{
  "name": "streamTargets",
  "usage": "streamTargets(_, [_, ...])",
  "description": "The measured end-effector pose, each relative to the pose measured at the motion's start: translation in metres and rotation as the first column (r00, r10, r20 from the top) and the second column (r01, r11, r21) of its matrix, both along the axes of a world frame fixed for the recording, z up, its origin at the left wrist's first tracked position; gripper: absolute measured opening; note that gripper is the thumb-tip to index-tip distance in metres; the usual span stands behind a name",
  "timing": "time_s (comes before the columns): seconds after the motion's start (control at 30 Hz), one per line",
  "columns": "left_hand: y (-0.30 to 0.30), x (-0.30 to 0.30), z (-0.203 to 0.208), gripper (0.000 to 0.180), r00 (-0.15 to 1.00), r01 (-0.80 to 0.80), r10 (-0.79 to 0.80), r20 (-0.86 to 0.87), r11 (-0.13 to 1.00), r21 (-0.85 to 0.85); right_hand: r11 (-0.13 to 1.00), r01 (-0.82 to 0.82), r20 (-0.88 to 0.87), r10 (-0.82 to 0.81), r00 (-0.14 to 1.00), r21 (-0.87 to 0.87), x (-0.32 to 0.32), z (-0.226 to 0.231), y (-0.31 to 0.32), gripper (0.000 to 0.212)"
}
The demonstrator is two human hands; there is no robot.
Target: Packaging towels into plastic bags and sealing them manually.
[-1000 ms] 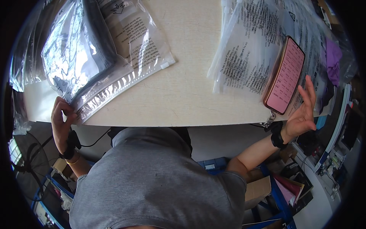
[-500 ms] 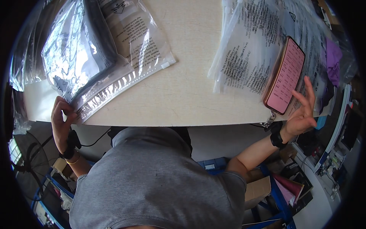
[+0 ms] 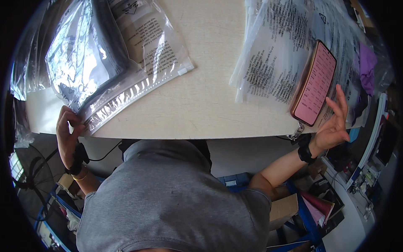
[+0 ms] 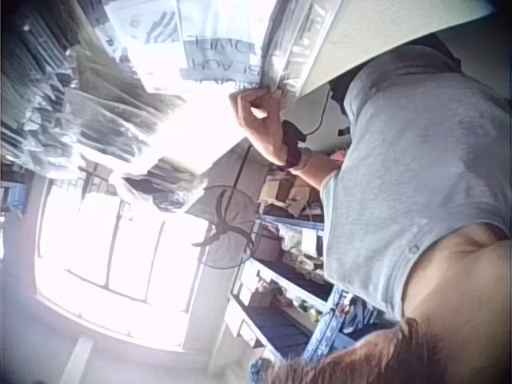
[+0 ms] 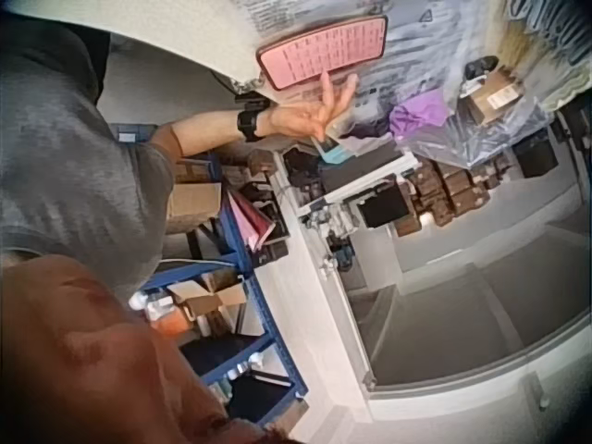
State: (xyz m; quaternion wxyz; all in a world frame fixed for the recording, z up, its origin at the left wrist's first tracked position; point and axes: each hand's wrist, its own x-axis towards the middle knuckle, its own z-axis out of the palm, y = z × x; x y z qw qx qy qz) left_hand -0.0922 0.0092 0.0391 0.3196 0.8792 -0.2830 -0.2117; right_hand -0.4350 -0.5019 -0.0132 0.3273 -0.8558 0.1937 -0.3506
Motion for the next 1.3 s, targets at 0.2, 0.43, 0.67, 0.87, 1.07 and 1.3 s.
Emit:
streamTargets(0.2, [-0.002,-0.001,0.001,0.022,1.000,-0.010,0.010,-0.009,1.000,-0.007,1.000,-0.005,0.000,0.005,1.000,0.010,-0.002,-0.001,-0.001,0.099])
streamTargets(0.43, [-0.001,0.000,0.001,0.021,1.000,-0.005,0.005,-0.004,1.000,-0.004,0.999,-0.034,-0.008,0.034,0.999,0.001,-0.003,0.000,-0.003,0.099])
streamTargets(0.67, [-0.001,0.000,0.001,0.021,1.000,-0.012,0.012,-0.011,1.000,0.001,0.996,-0.068,-0.047,0.065,0.997,-0.060,0.000,0.003,-0.001,0.097])
streamTargets(0.87, [-0.003,0.000,0.003,0.021,1.000,-0.015,0.015,-0.016,1.000,0.013,0.951,-0.174,-0.233,0.114,0.966,-0.257,0.014,0.017,0.008,0.089])
streamTargets(1.07, [-0.004,-0.002,0.002,0.021,0.999,-0.033,0.033,-0.019,0.999,0.002,0.935,-0.206,-0.259,0.130,0.957,-0.289,0.015,0.017,0.010,0.086])
streamTargets(1.3, [-0.001,0.002,0.000,0.021,1.000,0.012,-0.012,0.008,1.000,0.011,0.947,-0.169,-0.261,0.097,0.960,-0.272,0.017,0.017,0.012,0.092])
